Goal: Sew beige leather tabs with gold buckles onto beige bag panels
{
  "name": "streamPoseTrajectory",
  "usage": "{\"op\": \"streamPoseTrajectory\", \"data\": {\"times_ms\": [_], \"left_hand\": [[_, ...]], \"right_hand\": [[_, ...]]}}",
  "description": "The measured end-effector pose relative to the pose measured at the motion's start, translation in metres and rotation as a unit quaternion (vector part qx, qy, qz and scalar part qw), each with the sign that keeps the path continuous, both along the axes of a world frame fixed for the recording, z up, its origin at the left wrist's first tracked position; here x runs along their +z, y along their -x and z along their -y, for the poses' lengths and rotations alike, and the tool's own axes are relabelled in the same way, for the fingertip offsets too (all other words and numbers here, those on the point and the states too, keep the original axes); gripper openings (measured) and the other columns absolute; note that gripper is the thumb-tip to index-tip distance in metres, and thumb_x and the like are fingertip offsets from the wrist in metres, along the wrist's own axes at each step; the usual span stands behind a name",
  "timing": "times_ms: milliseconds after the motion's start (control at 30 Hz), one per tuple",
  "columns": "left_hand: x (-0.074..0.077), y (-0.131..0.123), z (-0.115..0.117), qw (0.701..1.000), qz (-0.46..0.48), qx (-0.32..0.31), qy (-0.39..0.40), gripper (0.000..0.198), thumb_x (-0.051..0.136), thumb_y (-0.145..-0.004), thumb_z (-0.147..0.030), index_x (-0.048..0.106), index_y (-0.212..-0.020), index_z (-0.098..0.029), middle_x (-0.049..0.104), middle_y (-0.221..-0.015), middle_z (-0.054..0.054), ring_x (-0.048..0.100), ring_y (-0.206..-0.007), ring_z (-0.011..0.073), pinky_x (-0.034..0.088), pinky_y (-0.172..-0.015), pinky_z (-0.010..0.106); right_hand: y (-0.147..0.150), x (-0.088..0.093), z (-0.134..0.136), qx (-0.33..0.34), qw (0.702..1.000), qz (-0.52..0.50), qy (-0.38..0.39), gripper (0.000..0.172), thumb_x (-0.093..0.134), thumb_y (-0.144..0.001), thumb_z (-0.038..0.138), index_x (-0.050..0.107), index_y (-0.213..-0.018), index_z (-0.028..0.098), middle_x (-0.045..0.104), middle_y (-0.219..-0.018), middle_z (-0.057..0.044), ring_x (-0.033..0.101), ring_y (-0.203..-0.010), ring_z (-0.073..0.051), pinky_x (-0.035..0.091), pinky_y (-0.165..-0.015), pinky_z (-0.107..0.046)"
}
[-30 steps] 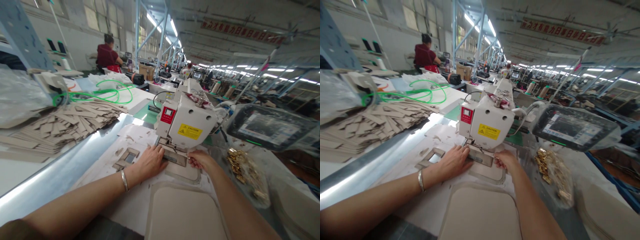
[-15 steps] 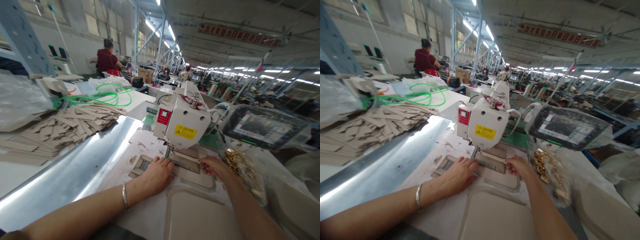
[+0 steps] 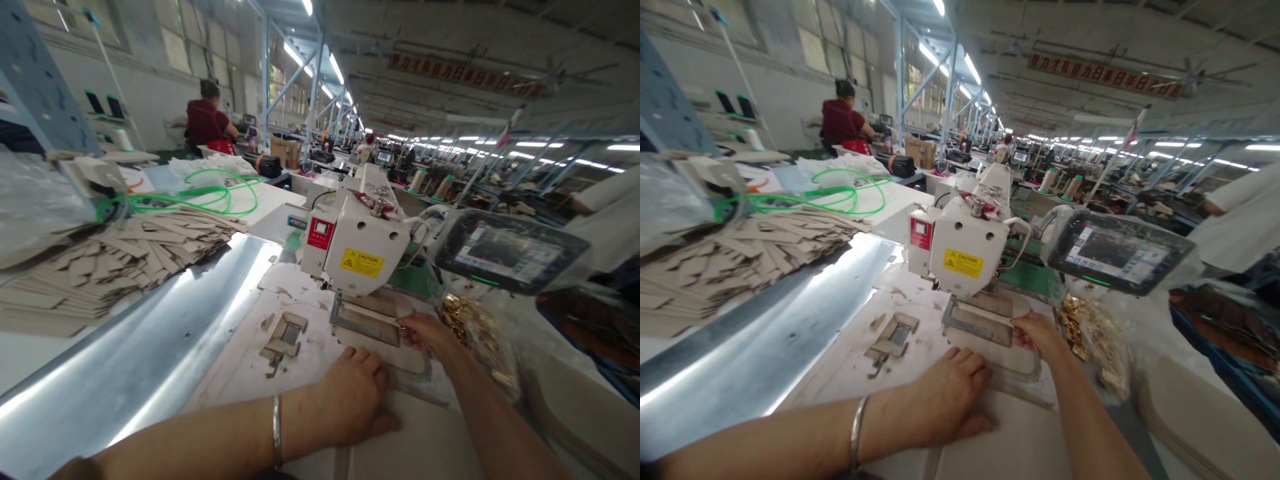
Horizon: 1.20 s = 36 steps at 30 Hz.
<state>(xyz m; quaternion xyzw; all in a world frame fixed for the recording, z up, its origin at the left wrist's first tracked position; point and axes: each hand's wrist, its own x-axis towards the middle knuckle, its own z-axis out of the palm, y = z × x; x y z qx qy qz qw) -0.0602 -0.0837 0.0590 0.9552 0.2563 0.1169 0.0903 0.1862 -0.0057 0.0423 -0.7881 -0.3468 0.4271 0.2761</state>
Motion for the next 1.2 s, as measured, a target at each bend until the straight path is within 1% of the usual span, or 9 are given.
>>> {"op": "streamPoseTrajectory", "data": {"times_ms": [67,167,333,500,600,733,867,1033,1200], "left_hand": [[-0.003,-0.007,0.005,1.000,0.000,-0.012,-0.012,0.052,0.062,-0.083,-0.058,0.062,-0.105,-0.012,0.061,-0.104,0.011,0.055,-0.098,0.0282,0.046,-0.087,0.042],[-0.007,-0.010,0.007,1.000,0.000,-0.010,-0.017,0.049,0.061,-0.085,-0.057,0.064,-0.101,-0.012,0.061,-0.101,0.011,0.055,-0.097,0.0280,0.045,-0.086,0.041],[-0.009,-0.002,0.010,1.000,0.003,-0.005,-0.016,0.045,0.058,-0.088,-0.055,0.063,-0.100,-0.012,0.061,-0.101,0.010,0.055,-0.095,0.0271,0.045,-0.085,0.041],[-0.011,0.001,0.013,1.000,0.009,0.000,-0.005,0.042,0.056,-0.090,-0.053,0.062,-0.102,-0.013,0.061,-0.102,0.010,0.055,-0.096,0.0268,0.044,-0.088,0.041],[-0.009,0.001,0.013,1.000,0.012,0.001,0.007,0.041,0.057,-0.090,-0.051,0.062,-0.103,-0.013,0.061,-0.103,0.010,0.054,-0.098,0.0267,0.044,-0.089,0.040],[-0.007,0.003,0.013,1.000,0.016,-0.009,0.013,0.039,0.059,-0.090,-0.049,0.061,-0.104,-0.013,0.061,-0.103,0.010,0.054,-0.099,0.0258,0.044,-0.090,0.039],[-0.011,0.005,0.012,1.000,0.022,-0.008,0.005,0.040,0.057,-0.090,-0.051,0.060,-0.104,-0.014,0.060,-0.102,0.009,0.054,-0.097,0.0256,0.044,-0.088,0.038],[-0.016,0.004,0.012,1.000,0.022,-0.014,-0.010,0.039,0.057,-0.090,-0.051,0.059,-0.102,-0.014,0.059,-0.099,0.009,0.054,-0.094,0.0255,0.044,-0.086,0.038],[-0.012,0.003,0.014,1.000,0.021,-0.012,-0.006,0.038,0.056,-0.091,-0.049,0.059,-0.104,-0.014,0.060,-0.100,0.008,0.054,-0.094,0.0253,0.044,-0.086,0.039]], "right_hand": [[0.001,0.001,0.004,0.000,1.000,0.003,-0.003,0.011,0.060,-0.085,0.019,0.055,-0.075,0.017,0.062,-0.056,0.002,0.057,-0.043,-0.009,0.039,-0.044,-0.019],[0.003,0.002,0.010,0.011,1.000,-0.003,0.007,0.014,0.059,-0.085,0.020,0.053,-0.072,0.018,0.061,-0.054,0.003,0.057,-0.042,-0.009,0.038,-0.044,-0.019],[0.007,0.004,0.015,0.018,1.000,0.007,0.006,0.015,0.059,-0.085,0.022,0.053,-0.071,0.019,0.059,-0.052,0.003,0.054,-0.041,-0.009,0.036,-0.044,-0.019],[0.009,0.006,0.015,0.009,1.000,0.012,0.009,0.016,0.062,-0.081,0.022,0.052,-0.069,0.019,0.059,-0.052,0.003,0.056,-0.043,-0.010,0.039,-0.046,-0.020],[0.009,0.004,0.017,0.012,1.000,0.020,-0.006,0.016,0.061,-0.082,0.023,0.053,-0.069,0.019,0.058,-0.052,0.003,0.053,-0.042,-0.009,0.037,-0.045,-0.020],[0.007,0.001,0.018,0.032,0.999,0.035,-0.024,0.020,0.059,-0.082,0.025,0.051,-0.064,0.020,0.052,-0.047,0.006,0.044,-0.036,-0.007,0.029,-0.040,-0.020],[0.003,-0.002,0.018,0.059,0.996,0.037,-0.050,0.022,0.057,-0.080,0.027,0.049,-0.060,0.020,0.047,-0.042,0.007,0.037,-0.033,-0.007,0.023,-0.038,-0.021],[-0.003,-0.008,0.018,0.064,0.996,0.022,-0.060,0.022,0.060,-0.074,0.030,0.049,-0.058,0.020,0.045,-0.042,0.006,0.037,-0.034,-0.006,0.021,-0.038,-0.021],[-0.005,-0.011,0.019,0.059,0.996,0.015,-0.069,0.021,0.062,-0.072,0.032,0.050,-0.060,0.020,0.048,-0.045,0.006,0.039,-0.035,-0.007,0.024,-0.039,-0.021]]}}
